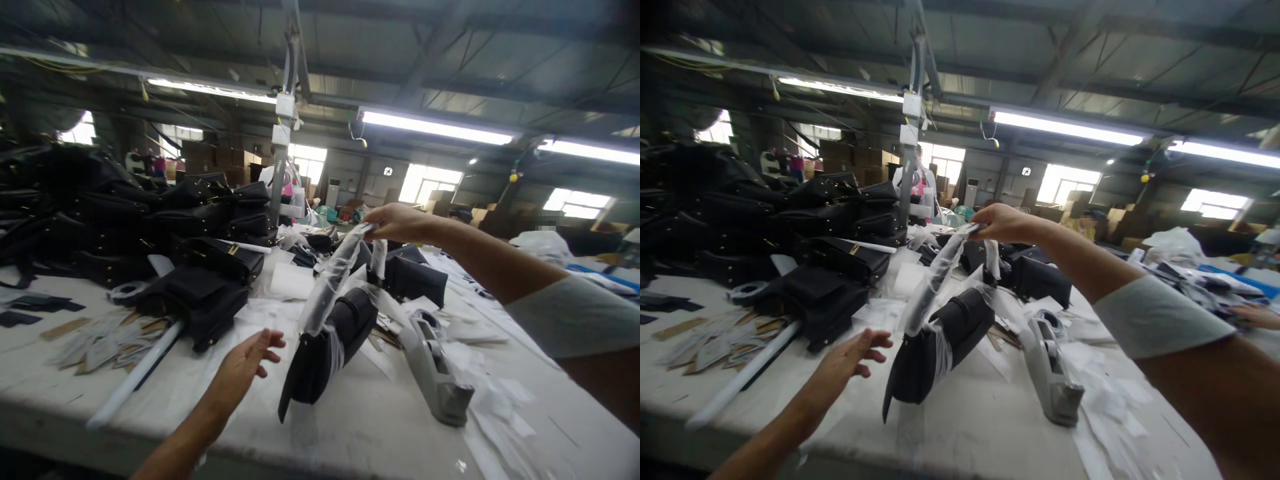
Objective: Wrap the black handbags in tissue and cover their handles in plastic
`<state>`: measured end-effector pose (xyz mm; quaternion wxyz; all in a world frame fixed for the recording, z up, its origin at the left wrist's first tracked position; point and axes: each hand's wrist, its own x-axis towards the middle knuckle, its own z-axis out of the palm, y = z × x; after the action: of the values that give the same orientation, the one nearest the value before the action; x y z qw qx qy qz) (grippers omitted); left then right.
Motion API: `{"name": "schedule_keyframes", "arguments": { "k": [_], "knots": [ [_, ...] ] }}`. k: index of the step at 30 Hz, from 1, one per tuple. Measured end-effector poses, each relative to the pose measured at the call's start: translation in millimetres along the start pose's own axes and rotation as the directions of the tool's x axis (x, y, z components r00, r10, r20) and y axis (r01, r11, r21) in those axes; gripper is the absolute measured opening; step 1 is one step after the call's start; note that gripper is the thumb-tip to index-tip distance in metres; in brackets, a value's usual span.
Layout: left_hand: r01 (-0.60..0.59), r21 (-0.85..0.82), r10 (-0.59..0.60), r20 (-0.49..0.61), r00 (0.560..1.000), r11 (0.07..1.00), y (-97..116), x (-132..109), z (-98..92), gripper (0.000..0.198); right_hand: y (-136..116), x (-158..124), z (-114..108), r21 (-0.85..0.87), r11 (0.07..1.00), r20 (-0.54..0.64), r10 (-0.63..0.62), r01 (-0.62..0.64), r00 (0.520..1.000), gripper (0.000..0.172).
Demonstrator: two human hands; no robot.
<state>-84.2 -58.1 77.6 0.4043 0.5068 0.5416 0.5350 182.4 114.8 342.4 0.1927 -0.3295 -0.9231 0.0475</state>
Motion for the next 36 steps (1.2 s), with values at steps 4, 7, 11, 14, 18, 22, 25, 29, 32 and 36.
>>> {"name": "schedule_keyframes", "arguments": {
  "k": [4,7,11,14,18,22,25,29,32,36],
  "knots": [
    [0.017,0.158,-0.034,0.101,0.994,0.987,-16.3,-28.4,32.4,0.043,12.5,9.0,34.2,0.028,0.998,0.043,-0.056,0.055,0.998,0.021],
    [0.058,0.208,-0.064,0.02,0.998,0.977,-26.9,-40.2,59.5,0.038,17.9,9.7,57.3,0.055,0.996,0.063,-0.076,0.073,0.995,0.025],
    [0.087,0.24,-0.085,-0.018,0.996,0.967,-34.2,-45.4,81.7,0.04,25.2,-4.3,70.8,-0.006,0.997,0.034,-0.078,0.079,0.996,0.032],
    [0.128,0.152,-0.135,0.034,0.99,0.98,-35.9,-47.2,88.2,0.043,31.1,-42.7,76.9,-0.064,0.995,-0.107,-0.088,0.081,0.99,0.066],
    [0.278,-0.193,-0.274,0.047,0.961,0.941,-35.9,-49.2,97.2,0.051,40.1,-131.4,119.0,0.092,0.968,-0.398,0.252,-0.234,0.882,0.035],
    [0.37,-0.453,-0.384,0.065,0.921,0.811,-35.0,-48.9,114.4,0.057,59.7,-204.3,194.7,0.11,0.815,-0.116,0.58,-0.569,0.807,0.022],
    [0.376,-0.555,-0.436,0.026,0.899,0.742,-39.0,-51.1,126.0,0.062,76.1,-218.7,238.6,0.072,0.755,-0.082,0.656,-0.652,0.75,0.02],
    [0.444,-0.494,-0.486,0.047,0.872,0.748,-49.0,-57.2,131.2,0.068,91.1,-209.8,264.6,0.06,0.672,-0.05,0.741,-0.738,0.67,0.027],
    [0.403,-0.404,-0.431,0.024,0.902,0.821,-49.9,-60.9,132.2,0.067,95.9,-212.3,269.6,0.101,0.624,-0.004,0.779,-0.775,0.627,0.016],
    [0.32,-0.393,-0.347,0.003,0.938,0.862,-43.4,-63.5,135.5,0.06,82.5,-239.7,263.9,0.221,0.63,0.002,0.763,-0.744,0.646,0.004]
  ]
}}
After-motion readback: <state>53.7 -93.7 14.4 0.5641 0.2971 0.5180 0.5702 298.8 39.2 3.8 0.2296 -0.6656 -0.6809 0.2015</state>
